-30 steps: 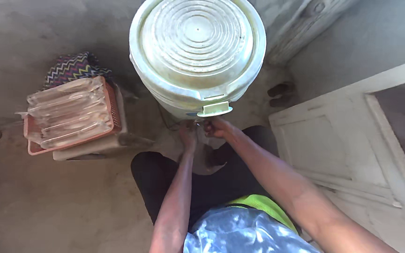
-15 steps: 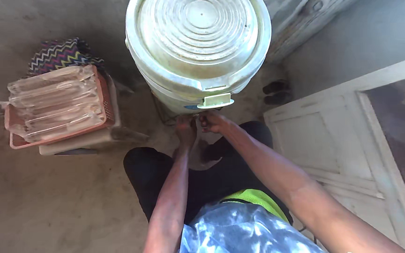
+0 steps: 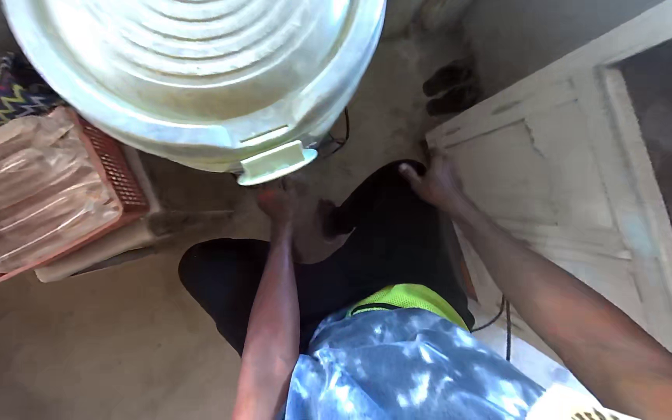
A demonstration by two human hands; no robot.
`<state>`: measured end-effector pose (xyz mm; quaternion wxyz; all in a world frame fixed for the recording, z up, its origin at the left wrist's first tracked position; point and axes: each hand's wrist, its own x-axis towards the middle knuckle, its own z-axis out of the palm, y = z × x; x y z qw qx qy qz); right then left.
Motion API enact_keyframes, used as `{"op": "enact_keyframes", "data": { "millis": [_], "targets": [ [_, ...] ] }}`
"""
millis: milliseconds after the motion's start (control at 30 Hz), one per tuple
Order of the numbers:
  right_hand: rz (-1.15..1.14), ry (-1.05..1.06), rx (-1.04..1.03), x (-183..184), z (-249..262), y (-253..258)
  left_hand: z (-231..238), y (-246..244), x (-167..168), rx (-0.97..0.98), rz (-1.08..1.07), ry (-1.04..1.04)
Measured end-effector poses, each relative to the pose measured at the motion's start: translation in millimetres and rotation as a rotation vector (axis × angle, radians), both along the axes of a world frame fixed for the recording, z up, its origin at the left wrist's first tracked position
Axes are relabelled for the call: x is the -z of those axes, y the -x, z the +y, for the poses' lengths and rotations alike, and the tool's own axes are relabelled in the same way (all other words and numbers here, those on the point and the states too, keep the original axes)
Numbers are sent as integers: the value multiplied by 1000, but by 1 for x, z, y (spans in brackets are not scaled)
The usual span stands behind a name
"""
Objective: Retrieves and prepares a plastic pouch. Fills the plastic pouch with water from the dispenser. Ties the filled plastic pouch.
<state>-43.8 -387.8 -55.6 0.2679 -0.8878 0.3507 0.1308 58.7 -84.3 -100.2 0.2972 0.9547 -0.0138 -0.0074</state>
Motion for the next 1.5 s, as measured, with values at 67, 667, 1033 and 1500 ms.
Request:
{"op": "enact_keyframes", "data": {
  "millis": [67, 667, 1033, 1500],
  "targets": [
    [21, -74, 83, 14, 9, 16, 0, 3, -3, 16, -23, -10],
    [-23, -179, 107, 12, 3, -3, -5, -10, 3, -67, -179, 32],
    [-35, -157, 118, 15, 3, -2, -5, -11, 4, -53, -207, 53],
    [-29, -212, 160, 15, 0, -1, -1, -1, -9, 16, -115, 28]
  ]
}}
